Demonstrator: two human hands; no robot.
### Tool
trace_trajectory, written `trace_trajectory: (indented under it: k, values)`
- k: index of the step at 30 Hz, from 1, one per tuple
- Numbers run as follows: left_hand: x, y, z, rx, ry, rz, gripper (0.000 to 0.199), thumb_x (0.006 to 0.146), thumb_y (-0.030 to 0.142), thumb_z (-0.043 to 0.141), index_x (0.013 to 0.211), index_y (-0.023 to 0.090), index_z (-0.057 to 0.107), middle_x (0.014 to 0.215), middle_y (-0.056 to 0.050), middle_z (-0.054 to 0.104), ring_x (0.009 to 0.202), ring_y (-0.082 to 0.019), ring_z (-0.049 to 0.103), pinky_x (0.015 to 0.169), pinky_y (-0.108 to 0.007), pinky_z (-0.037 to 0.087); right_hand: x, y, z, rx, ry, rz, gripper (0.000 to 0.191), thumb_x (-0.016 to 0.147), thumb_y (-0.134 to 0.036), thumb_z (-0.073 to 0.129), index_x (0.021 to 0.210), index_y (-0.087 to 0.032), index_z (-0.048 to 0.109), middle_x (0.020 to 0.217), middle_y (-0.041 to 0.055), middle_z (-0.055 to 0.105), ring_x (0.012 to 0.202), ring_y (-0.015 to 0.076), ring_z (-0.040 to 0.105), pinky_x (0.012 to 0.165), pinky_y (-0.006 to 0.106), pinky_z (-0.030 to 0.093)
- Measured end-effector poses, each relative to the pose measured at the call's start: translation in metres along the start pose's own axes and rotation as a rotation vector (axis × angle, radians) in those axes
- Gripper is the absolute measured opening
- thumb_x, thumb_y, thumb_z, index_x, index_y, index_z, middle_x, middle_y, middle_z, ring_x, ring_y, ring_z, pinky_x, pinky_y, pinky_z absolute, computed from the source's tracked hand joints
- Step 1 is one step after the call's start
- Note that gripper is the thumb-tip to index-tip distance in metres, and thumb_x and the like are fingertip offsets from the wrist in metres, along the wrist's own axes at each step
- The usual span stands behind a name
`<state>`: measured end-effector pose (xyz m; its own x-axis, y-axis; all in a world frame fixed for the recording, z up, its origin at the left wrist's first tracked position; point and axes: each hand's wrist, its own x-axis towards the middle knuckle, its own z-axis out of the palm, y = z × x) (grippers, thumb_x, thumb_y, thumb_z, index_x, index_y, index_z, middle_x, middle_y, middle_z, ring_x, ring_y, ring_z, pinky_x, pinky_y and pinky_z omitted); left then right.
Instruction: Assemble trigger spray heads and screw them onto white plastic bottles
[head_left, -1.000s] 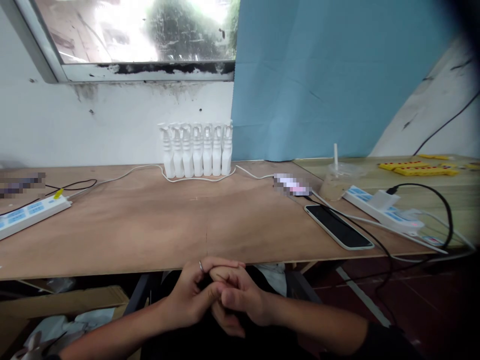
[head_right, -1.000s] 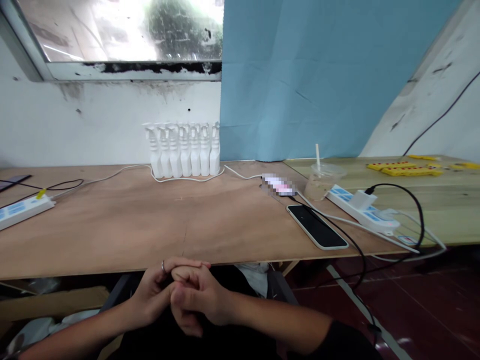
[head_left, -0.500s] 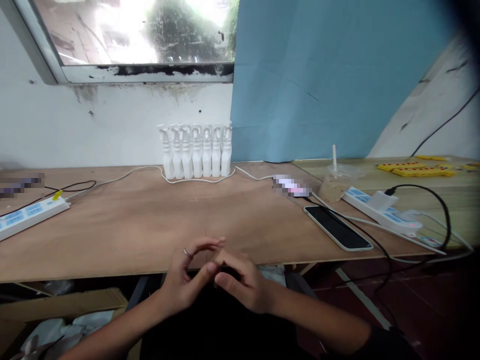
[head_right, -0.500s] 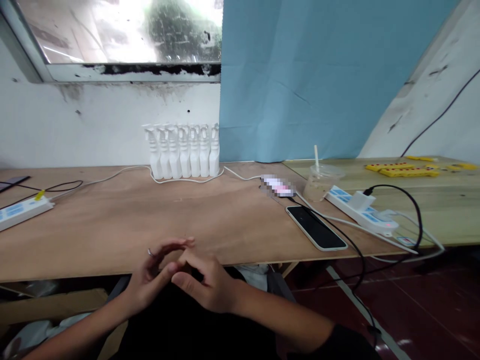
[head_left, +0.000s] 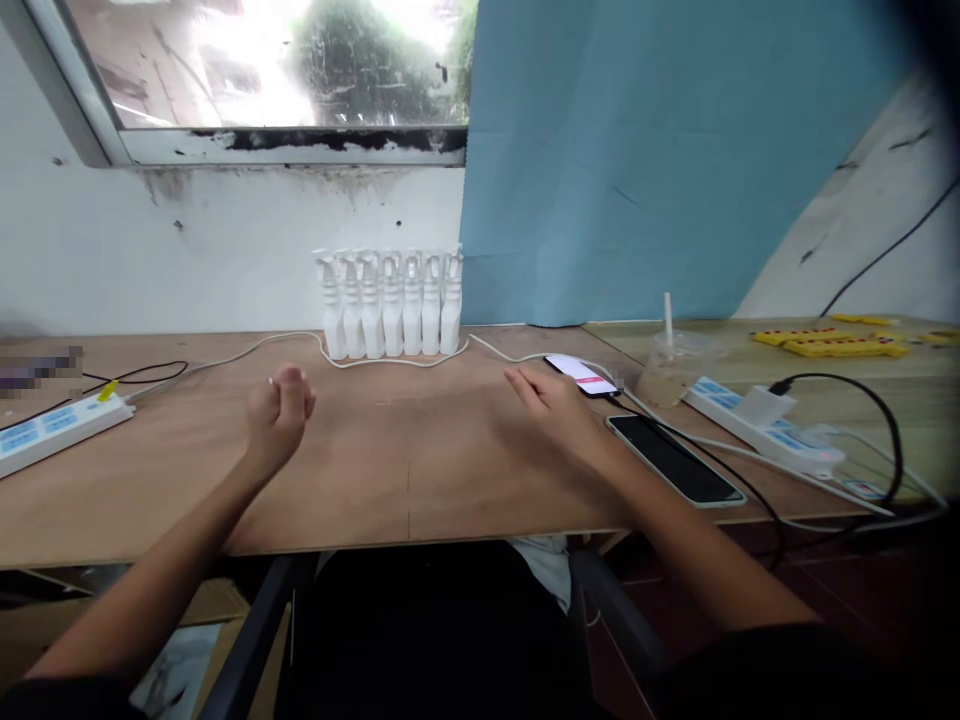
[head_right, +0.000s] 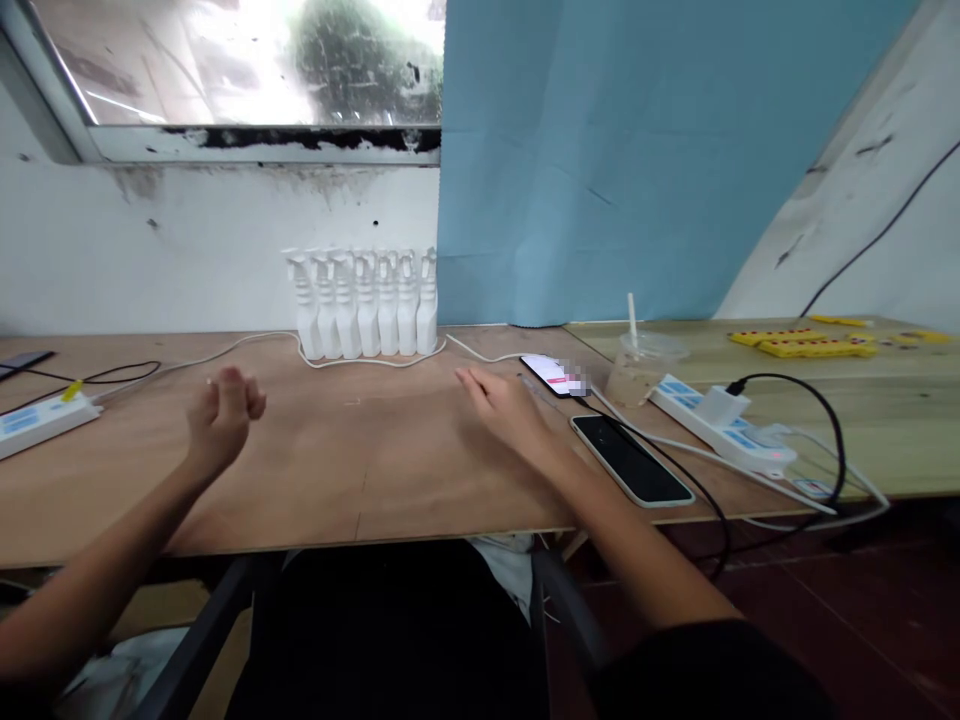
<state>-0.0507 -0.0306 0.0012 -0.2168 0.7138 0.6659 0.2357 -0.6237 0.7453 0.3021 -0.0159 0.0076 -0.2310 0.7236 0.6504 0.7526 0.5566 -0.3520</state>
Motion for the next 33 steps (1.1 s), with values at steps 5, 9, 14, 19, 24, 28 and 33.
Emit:
trace_trajectory:
  k: [5,9,14,19,24,28,33]
  values:
    - [0.102,-0.067,0.006,0.444,-0.026,0.159,0.041,0.081,0.024,0.066,0.115,0.016,0.045,0.117,-0.01,0.049,0.081,-0.012,0.055,0.064,-0.024,0.046,0.049,0.05,0.021,-0.114,-0.211,0.013,0.029,0.094,-0.03,0.044,0.068,-0.018,0.05,0.069,0.0031,0.055,0.063,0.0145,0.046,0.062,0.026,0.03]
    - [0.151,-0.13,0.018,0.649,0.008,-0.064,0.063,0.074,0.016,0.067,0.129,0.006,0.037,0.133,-0.019,0.04,0.102,-0.019,0.052,0.089,-0.031,0.045,0.053,0.072,0.054,-0.16,-0.228,-0.02,0.022,0.093,-0.02,0.044,0.076,-0.014,0.056,0.082,0.0088,0.059,0.076,0.0166,0.05,0.071,0.026,0.035]
    - [0.165,-0.169,0.025,0.695,-0.005,-0.249,0.071,0.071,0.017,0.067,0.132,-0.002,0.034,0.124,-0.02,0.051,0.103,-0.021,0.054,0.092,-0.032,0.043,0.035,0.086,0.083,-0.158,-0.347,-0.104,0.02,0.092,-0.016,0.045,0.077,-0.012,0.058,0.087,0.0116,0.061,0.082,0.0169,0.051,0.079,0.026,0.037]
    - [0.161,-0.169,0.02,0.721,0.027,-0.216,0.034,0.075,0.022,0.059,0.105,0.007,0.056,0.094,-0.009,0.063,0.089,-0.022,0.059,0.086,-0.032,0.044,0.026,0.098,0.09,-0.162,-0.325,-0.126,0.013,0.09,-0.02,0.049,0.083,-0.015,0.058,0.092,0.0086,0.06,0.082,0.0175,0.053,0.078,0.027,0.039]
    - [0.154,-0.152,0.006,0.752,0.236,-0.115,0.04,0.074,0.027,0.057,0.111,0.012,0.054,0.096,-0.008,0.063,0.088,-0.024,0.06,0.083,-0.033,0.045,0.027,0.098,0.089,-0.14,-0.294,-0.096,0.01,0.087,-0.021,0.051,0.08,-0.017,0.058,0.091,0.0083,0.062,0.082,0.0196,0.055,0.075,0.029,0.04]
    - [0.121,-0.123,0.009,0.705,0.235,0.081,0.058,0.068,0.027,0.064,0.121,0.009,0.049,0.097,-0.009,0.062,0.085,-0.023,0.06,0.078,-0.033,0.048,0.029,0.088,0.09,0.038,-0.227,-0.022,0.014,0.087,-0.026,0.053,0.078,-0.018,0.06,0.084,0.0062,0.064,0.075,0.0188,0.056,0.072,0.03,0.042]
    - [0.06,-0.08,0.038,0.67,-0.217,0.479,0.049,0.079,0.03,0.06,0.125,0.015,0.052,0.111,-0.01,0.061,0.102,-0.025,0.057,0.089,-0.037,0.047,0.031,0.057,0.092,0.537,-0.12,0.134,0.032,0.081,-0.044,0.062,0.104,-0.022,0.06,0.094,0.0021,0.063,0.058,0.0119,0.053,0.057,0.027,0.042]
